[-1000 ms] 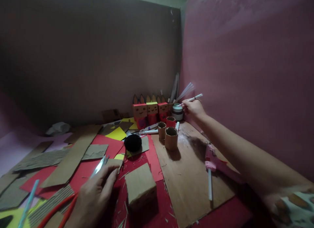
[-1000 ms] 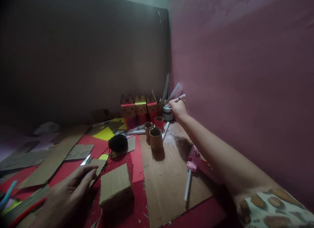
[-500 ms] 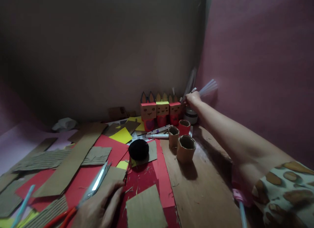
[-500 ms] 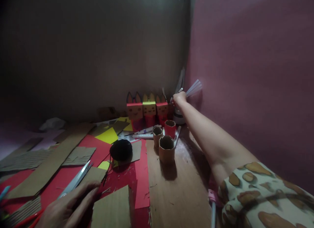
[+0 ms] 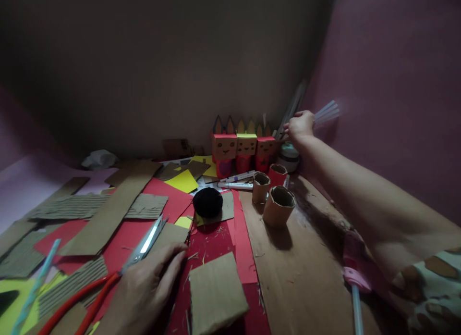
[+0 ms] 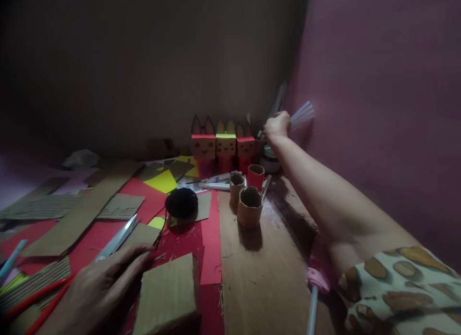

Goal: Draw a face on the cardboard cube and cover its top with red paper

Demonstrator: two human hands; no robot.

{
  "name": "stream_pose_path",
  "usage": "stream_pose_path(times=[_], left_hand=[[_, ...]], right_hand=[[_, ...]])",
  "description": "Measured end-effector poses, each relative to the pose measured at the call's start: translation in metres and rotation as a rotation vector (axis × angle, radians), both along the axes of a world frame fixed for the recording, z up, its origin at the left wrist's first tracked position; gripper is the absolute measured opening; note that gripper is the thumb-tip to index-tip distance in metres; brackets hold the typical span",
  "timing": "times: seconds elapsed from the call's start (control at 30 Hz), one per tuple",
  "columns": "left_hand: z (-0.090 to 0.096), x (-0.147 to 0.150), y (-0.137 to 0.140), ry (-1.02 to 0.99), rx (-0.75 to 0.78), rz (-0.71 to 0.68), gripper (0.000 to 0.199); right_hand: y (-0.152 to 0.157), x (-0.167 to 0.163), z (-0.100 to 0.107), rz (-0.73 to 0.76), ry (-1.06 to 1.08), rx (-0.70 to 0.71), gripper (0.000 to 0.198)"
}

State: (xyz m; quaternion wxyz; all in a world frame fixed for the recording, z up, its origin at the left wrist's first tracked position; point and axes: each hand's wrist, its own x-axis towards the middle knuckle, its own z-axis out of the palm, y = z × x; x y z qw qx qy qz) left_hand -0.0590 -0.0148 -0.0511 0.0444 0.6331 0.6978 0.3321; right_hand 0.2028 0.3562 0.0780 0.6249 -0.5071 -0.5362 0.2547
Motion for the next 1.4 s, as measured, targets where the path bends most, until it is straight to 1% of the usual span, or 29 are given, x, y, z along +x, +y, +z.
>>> stream_pose_path(times=[0.07, 0.13, 0.27, 0.37, 0.5, 0.53, 0.6, 0.7, 0.77, 0.83, 0.87, 0.93, 0.97, 1.03, 1.13, 1.23, 1.3, 1.37, 1.4], left_hand=[[0.000, 0.001, 0.001, -0.014, -0.016, 0.009, 0.029], [0.002, 0.003, 0.004, -0.023, -0.019, 0.007, 0.030], [0.008, 0.003, 0.009, -0.014, 0.006, -0.009, 0.027], [0.012, 0.003, 0.010, -0.024, 0.020, -0.010, 0.027], [0.016, 0.004, 0.011, -0.018, 0.028, -0.003, 0.027], [0.017, 0.005, 0.011, -0.015, 0.029, -0.006, 0.027], [0.018, 0.005, 0.011, -0.009, 0.028, -0.002, 0.027], [0.019, 0.004, 0.011, -0.005, 0.032, 0.011, 0.027], [0.018, 0.003, 0.011, -0.009, 0.044, 0.024, 0.027], [0.017, 0.002, 0.011, -0.013, 0.052, 0.028, 0.028], [0.017, 0.003, 0.011, -0.017, 0.057, 0.025, 0.028], [0.017, 0.004, 0.011, -0.023, 0.064, 0.015, 0.028], [0.018, 0.005, 0.011, -0.025, 0.067, 0.011, 0.027], [0.019, 0.006, 0.010, -0.024, 0.071, 0.007, 0.026], [0.017, 0.005, 0.011, -0.024, 0.087, 0.018, 0.026], [0.010, 0.004, 0.012, -0.043, 0.106, 0.037, 0.028], [0.009, 0.004, 0.011, -0.063, 0.121, 0.051, 0.029], [0.018, 0.006, 0.007, -0.114, 0.122, 0.072, 0.030], [0.027, 0.008, 0.005, -0.145, 0.116, 0.082, 0.032]], right_hand=[[-0.013, 0.004, 0.006, -0.022, 0.024, -0.089, 0.030], [-0.026, 0.008, 0.012, -0.021, 0.048, -0.140, 0.030], [-0.049, 0.017, 0.023, -0.019, 0.096, -0.140, 0.032], [-0.065, 0.022, 0.030, -0.040, 0.122, -0.093, 0.030], [-0.093, 0.021, 0.039, -0.068, 0.153, 0.009, 0.020], [-0.101, 0.021, 0.041, -0.068, 0.165, 0.039, 0.021], [-0.119, 0.019, 0.043, -0.056, 0.197, 0.096, 0.022], [-0.150, 0.016, 0.043, 0.009, 0.245, 0.179, 0.025], [-0.175, 0.015, 0.039, 0.116, 0.287, 0.239, 0.025], [-0.201, 0.014, 0.034, 0.228, 0.320, 0.247, 0.027], [-0.214, 0.014, 0.030, 0.289, 0.337, 0.248, 0.025], [-0.236, 0.013, 0.020, 0.402, 0.356, 0.184, 0.018], [-0.246, 0.012, 0.014, 0.426, 0.364, 0.165, 0.018], [-0.259, 0.009, -0.001, 0.452, 0.403, 0.152, 0.017], [-0.266, 0.003, -0.026, 0.446, 0.473, 0.104, 0.019], [-0.268, -0.002, -0.046, 0.432, 0.440, 0.024, 0.032], [-0.272, -0.003, -0.053, 0.427, 0.378, 0.012, 0.038], [-0.277, -0.001, -0.057, 0.429, 0.301, 0.020, 0.042], [-0.280, 0.000, -0.060, 0.435, 0.256, 0.020, 0.044]])
